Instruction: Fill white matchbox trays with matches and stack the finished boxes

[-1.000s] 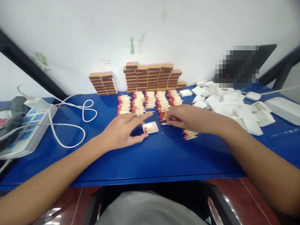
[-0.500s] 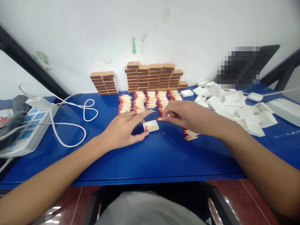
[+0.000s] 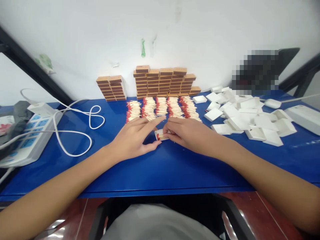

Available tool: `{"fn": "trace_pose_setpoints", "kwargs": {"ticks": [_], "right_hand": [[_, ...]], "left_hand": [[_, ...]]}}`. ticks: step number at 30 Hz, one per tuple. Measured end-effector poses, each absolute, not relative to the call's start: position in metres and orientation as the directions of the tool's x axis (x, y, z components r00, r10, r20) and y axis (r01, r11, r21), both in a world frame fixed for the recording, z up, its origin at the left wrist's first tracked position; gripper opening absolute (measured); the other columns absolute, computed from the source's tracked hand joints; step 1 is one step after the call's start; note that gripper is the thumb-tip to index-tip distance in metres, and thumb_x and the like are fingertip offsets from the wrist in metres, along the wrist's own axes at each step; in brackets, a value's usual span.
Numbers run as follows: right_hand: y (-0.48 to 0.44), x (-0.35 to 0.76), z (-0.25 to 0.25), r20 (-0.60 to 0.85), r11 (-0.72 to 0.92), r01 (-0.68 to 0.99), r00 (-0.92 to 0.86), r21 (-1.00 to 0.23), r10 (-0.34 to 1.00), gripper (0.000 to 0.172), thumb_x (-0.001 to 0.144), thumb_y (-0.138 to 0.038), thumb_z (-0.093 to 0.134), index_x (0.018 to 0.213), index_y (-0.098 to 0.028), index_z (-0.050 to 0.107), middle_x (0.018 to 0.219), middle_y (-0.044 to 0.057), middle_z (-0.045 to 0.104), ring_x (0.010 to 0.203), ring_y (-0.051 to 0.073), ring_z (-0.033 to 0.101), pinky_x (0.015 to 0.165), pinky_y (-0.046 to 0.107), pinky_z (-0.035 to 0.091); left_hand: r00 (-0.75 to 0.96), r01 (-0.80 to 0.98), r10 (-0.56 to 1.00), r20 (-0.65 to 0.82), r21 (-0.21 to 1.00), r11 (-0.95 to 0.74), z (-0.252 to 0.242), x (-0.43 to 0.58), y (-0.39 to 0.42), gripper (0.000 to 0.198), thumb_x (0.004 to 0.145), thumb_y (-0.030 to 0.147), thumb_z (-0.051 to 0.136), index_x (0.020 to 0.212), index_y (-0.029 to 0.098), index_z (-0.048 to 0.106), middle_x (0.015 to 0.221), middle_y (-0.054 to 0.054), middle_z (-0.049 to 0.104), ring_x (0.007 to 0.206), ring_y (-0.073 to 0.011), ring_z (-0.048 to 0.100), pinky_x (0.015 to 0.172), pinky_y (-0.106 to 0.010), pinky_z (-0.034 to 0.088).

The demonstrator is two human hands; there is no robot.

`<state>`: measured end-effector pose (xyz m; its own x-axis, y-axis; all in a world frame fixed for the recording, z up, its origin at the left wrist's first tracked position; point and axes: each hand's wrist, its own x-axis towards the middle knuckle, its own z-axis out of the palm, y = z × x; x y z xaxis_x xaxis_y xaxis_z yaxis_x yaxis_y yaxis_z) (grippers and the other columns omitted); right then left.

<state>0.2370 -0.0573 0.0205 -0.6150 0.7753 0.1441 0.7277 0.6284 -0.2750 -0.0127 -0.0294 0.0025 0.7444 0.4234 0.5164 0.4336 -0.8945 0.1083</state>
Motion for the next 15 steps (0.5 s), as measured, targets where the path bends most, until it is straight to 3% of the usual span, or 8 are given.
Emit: {"fn": "trace_pose_setpoints", "kwargs": {"ticks": [7,15], "right_hand": [[-0.045,0.275,0.042,0.275,0.584,0.760,-0.519,-0.285,0.810,0.021,0.103,-0.032,0.058,0.097,-0.023,0.076,0.094,0.009,0.072,0.085,0.023,0.064,0.072,0.033,0.043],[-0.027,0.295,0.033,0.045,0.571,0.755,-0.590,-0.323,0.806,0.018,0.095,-0.027,0.064,0.094,-0.022,0.081,0.094,0.008,0.075,0.077,0.019,0.065,0.069,0.031,0.046]], "left_hand": [[0.746,0.443,0.434,0.505,0.111,-0.890,0.001,-0.018,-0.027,0.070,0.098,0.032,0.074,0.161,0.025,0.043,0.113,-0.004,0.082,0.107,-0.0248,0.076,0.093,-0.039,0.060],[0.744,0.449,0.446,0.498,0.121,-0.885,0.000,-0.021,-0.024,0.074,0.097,0.031,0.076,0.162,0.025,0.043,0.114,-0.003,0.082,0.110,-0.0257,0.076,0.094,-0.039,0.060]]}}
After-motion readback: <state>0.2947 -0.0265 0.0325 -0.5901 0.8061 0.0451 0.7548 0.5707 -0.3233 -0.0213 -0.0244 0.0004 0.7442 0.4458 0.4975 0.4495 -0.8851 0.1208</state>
